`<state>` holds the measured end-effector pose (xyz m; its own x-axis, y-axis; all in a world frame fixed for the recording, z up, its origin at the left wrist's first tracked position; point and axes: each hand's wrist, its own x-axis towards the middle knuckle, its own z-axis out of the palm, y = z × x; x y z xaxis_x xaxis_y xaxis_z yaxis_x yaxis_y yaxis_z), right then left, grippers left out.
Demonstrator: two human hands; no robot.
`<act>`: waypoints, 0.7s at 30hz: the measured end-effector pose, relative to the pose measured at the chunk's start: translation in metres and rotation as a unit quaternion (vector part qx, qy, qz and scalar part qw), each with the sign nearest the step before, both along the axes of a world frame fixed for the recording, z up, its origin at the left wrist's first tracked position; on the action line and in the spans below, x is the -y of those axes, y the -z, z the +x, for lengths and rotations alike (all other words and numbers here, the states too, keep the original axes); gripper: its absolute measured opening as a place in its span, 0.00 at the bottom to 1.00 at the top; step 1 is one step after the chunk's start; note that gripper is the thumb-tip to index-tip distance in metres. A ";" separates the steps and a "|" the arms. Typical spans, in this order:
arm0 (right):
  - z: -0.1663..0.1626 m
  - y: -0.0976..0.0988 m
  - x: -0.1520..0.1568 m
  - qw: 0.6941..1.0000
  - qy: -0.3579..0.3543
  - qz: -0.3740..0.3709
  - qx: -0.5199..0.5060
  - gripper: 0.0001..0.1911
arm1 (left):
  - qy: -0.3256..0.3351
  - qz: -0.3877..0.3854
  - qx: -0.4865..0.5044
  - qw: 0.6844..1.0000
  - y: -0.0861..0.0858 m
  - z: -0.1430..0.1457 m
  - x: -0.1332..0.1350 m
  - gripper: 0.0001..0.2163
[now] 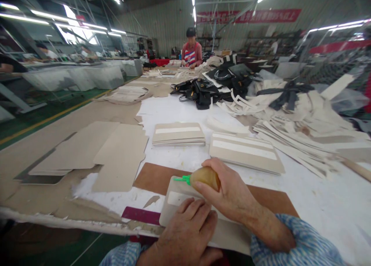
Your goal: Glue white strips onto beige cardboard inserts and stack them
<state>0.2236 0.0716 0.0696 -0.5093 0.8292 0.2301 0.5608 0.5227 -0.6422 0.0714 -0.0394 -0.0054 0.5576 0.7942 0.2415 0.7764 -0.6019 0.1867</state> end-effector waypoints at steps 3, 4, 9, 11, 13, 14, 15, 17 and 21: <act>-0.001 0.003 -0.001 1.000 -0.015 0.001 0.017 0.17 | 0.004 0.000 -0.002 1.000 0.000 0.000 -0.001 0.30; -0.001 0.002 -0.001 1.000 -0.021 0.003 0.022 0.17 | 0.004 0.002 -0.005 1.000 0.000 0.000 -0.001 0.30; -0.005 -0.003 -0.002 0.997 -0.047 0.039 0.036 0.14 | 0.007 0.006 -0.011 1.000 0.000 -0.001 -0.001 0.31; -0.008 -0.005 -0.003 0.997 -0.051 0.052 0.041 0.13 | 0.007 0.008 -0.011 1.000 0.001 -0.001 -0.001 0.31; -0.010 -0.007 -0.004 0.996 -0.053 0.061 0.044 0.12 | 0.005 0.012 -0.012 1.000 0.001 -0.001 -0.001 0.31; -0.011 -0.008 -0.005 0.995 -0.055 0.066 0.046 0.12 | 0.005 0.016 -0.013 1.000 0.001 -0.001 -0.001 0.31; -0.012 -0.009 -0.005 0.995 -0.058 0.071 0.047 0.12 | 0.005 0.020 -0.013 1.000 0.001 0.000 -0.001 0.31; -0.013 -0.010 -0.006 0.993 -0.064 0.079 0.054 0.12 | 0.005 0.027 -0.012 1.000 0.001 0.000 -0.001 0.31; -0.013 -0.017 -0.007 0.991 -0.073 0.075 0.081 0.11 | 0.004 0.030 -0.009 0.999 0.001 0.000 0.000 0.30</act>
